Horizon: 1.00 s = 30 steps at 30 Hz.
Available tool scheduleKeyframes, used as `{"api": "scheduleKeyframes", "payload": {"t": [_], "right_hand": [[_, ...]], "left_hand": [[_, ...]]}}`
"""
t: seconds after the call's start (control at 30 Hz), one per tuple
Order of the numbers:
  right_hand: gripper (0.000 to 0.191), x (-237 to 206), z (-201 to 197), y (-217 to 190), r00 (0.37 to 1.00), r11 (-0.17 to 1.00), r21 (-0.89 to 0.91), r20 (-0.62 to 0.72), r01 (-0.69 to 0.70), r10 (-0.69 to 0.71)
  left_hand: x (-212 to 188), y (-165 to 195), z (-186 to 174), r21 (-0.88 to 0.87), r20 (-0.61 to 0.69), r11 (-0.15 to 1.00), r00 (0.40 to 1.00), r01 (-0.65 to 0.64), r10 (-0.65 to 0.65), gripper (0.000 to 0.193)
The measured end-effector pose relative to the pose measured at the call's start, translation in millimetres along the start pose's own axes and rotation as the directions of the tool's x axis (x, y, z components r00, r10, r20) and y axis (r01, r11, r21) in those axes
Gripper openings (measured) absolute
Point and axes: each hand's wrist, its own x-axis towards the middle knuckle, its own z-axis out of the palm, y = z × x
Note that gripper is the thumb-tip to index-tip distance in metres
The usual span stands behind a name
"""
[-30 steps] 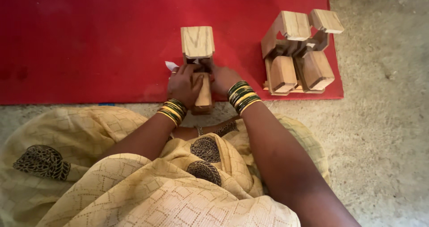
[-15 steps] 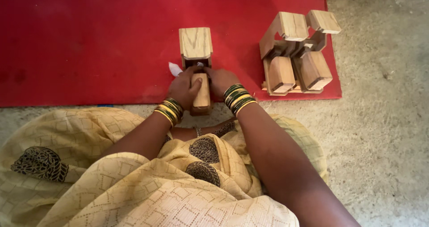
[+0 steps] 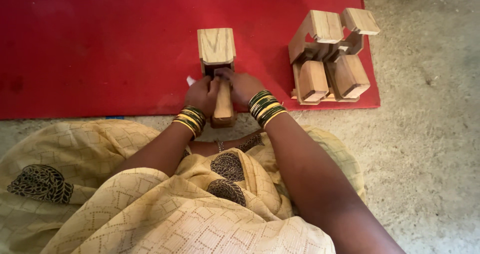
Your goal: The person sits on the floor and wipes small wooden boxes and wooden box-like objects with a white cloth, handling each item one at a time, turning them and wiping their surfaces and interiors before setting them back on the red mat.
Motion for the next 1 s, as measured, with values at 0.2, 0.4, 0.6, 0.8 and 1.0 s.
{"api": "scheduleKeyframes", "payload": {"t": [0.2,0.4,0.6,0.8,1.0], "right_hand": [[0.052,-5,-4,-4,1.0,0.999,-0.036,-0.003,-0.011,0.011],[0.045,-7,-6,-8,1.0,1.0,-0.013,-0.012,-0.023,0.023],[0.046,-14,-13,-9,0.993,0.997,0.016,-0.096,-0.07,0.072],[0.052,-37,-18,-25,0.993,0.993,0.014,-0.005,-0.114,0.114],[0.083,-55,-2,-51,0.993,0.991,-0.111,0.08,-0.078,0.087]], "left_hand": [[13,-27,10,-0.138,-0.049,0.947,0.953,0.289,-0.298,0.058],[18,-57,3,0.464,0.313,0.754,0.882,-0.465,0.351,0.033],[6,-34,-16,-0.691,-0.019,0.71,0.978,0.139,-0.209,0.035],[-10,-7,-31,-0.7,-0.083,0.706,0.994,-0.11,0.072,0.06],[-9,-33,-11,-0.057,0.008,0.979,0.981,0.195,-0.195,0.041]]}}
